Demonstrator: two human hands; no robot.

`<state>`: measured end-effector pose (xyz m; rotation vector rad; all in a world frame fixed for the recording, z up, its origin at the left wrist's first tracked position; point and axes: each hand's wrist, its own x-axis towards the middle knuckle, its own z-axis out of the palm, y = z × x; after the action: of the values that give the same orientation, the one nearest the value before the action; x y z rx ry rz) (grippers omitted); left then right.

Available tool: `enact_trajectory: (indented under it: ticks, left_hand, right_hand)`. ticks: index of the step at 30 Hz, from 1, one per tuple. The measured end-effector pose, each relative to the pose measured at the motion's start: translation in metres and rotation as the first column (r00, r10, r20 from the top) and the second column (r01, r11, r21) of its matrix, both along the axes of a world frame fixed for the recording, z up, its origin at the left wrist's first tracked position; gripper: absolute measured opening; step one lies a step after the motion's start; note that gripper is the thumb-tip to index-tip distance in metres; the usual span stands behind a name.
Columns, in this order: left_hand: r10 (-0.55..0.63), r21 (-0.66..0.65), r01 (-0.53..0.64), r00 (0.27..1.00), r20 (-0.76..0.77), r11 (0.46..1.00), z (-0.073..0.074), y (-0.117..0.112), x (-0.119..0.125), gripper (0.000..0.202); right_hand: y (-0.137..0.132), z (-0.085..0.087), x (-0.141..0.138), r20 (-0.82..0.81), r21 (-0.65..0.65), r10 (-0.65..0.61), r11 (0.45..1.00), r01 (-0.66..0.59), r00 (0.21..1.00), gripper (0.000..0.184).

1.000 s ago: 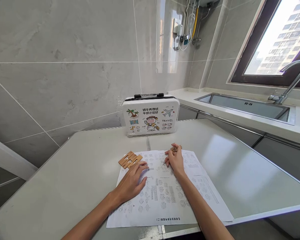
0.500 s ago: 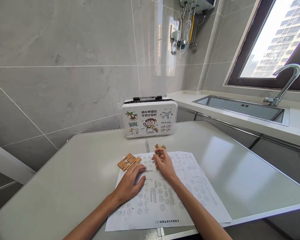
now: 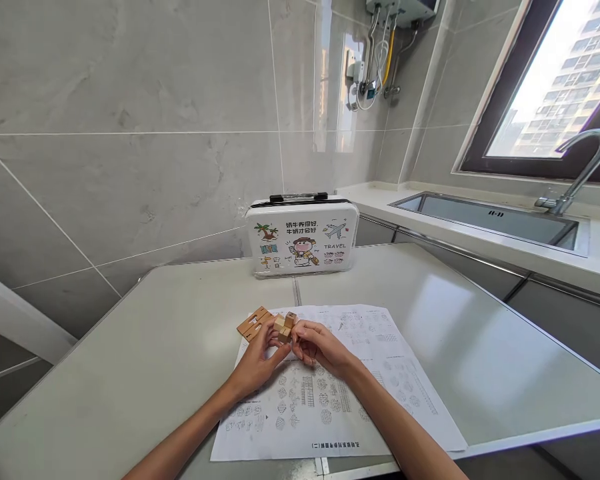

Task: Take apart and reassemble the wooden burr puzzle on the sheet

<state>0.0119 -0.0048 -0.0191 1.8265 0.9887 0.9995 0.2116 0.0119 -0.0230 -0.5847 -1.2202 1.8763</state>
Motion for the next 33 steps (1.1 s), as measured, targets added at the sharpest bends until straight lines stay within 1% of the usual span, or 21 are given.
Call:
enact_trajectory:
  ticks: [2,4,6,10,12,15,17,19,22,24,28,30,33]
  left_hand:
    - [-0.072,-0.026,0.073,0.997,0.024,0.997,0.002,0.000,0.000,0.049]
    - [-0.113,-0.046,0.116,0.992,0.049,0.992,0.004,0.000,-0.001,0.048]
    - [-0.123,-0.069,0.129,0.989,0.085,0.989,0.002,0.001,-0.003,0.053]
    - [-0.085,-0.117,0.100,0.988,0.132,0.988,-0.003,0.004,-0.005,0.063]
    - [-0.048,-0.122,0.067,0.987,0.152,0.990,-0.004,0.006,-0.006,0.064]
    - [0.016,-0.126,0.010,0.980,0.200,0.992,-0.002,0.006,-0.006,0.063]
    - [0.039,-0.129,-0.010,0.974,0.224,0.992,0.001,0.006,-0.005,0.061]
    - [0.044,-0.120,-0.016,0.971,0.236,0.993,0.004,0.005,-0.005,0.058]
    - [0.037,-0.115,-0.010,0.971,0.235,0.993,0.008,0.004,-0.005,0.057]
    - [0.028,-0.129,0.004,0.970,0.240,0.992,0.010,0.003,-0.005,0.058]
    - [-0.040,-0.170,0.087,0.964,0.263,0.982,0.014,0.001,-0.006,0.054]
    - [-0.081,-0.193,0.136,0.960,0.269,0.972,0.015,0.000,-0.006,0.055]
    - [-0.110,-0.198,0.165,0.959,0.260,0.966,0.018,-0.001,-0.006,0.058]
  right_hand:
    - [-0.002,0.000,0.000,-0.003,0.001,0.049,0.999,-0.049,0.999,0.036]
    - [-0.003,0.000,0.001,-0.005,0.005,0.085,0.996,-0.085,0.996,0.035]
    - [-0.004,0.001,0.001,-0.007,0.013,0.111,0.994,-0.111,0.994,0.035]
    - [-0.006,0.001,0.000,-0.015,0.023,0.136,0.991,-0.135,0.991,0.034]
    - [-0.006,0.002,0.000,-0.016,0.014,0.122,0.992,-0.122,0.992,0.033]
    - [-0.005,0.006,-0.001,-0.010,-0.003,0.035,0.999,-0.035,0.999,0.031]
    - [-0.005,0.008,-0.001,0.004,0.006,-0.028,1.000,0.028,1.000,0.034]
    - [-0.004,0.009,-0.001,0.037,0.027,-0.045,0.999,0.044,0.998,0.035]
    - [-0.003,0.007,-0.001,0.099,0.056,0.003,0.998,-0.008,0.995,0.035]
    - [-0.003,0.004,-0.002,0.128,0.072,0.062,0.995,-0.072,0.990,0.036]
    - [-0.002,-0.001,0.001,0.176,0.098,0.204,0.970,-0.223,0.963,0.039]
    - [-0.003,-0.002,0.002,0.195,0.095,0.229,0.963,-0.251,0.954,0.037]
    - [-0.003,-0.003,0.003,0.228,0.105,0.206,0.967,-0.234,0.952,0.034]
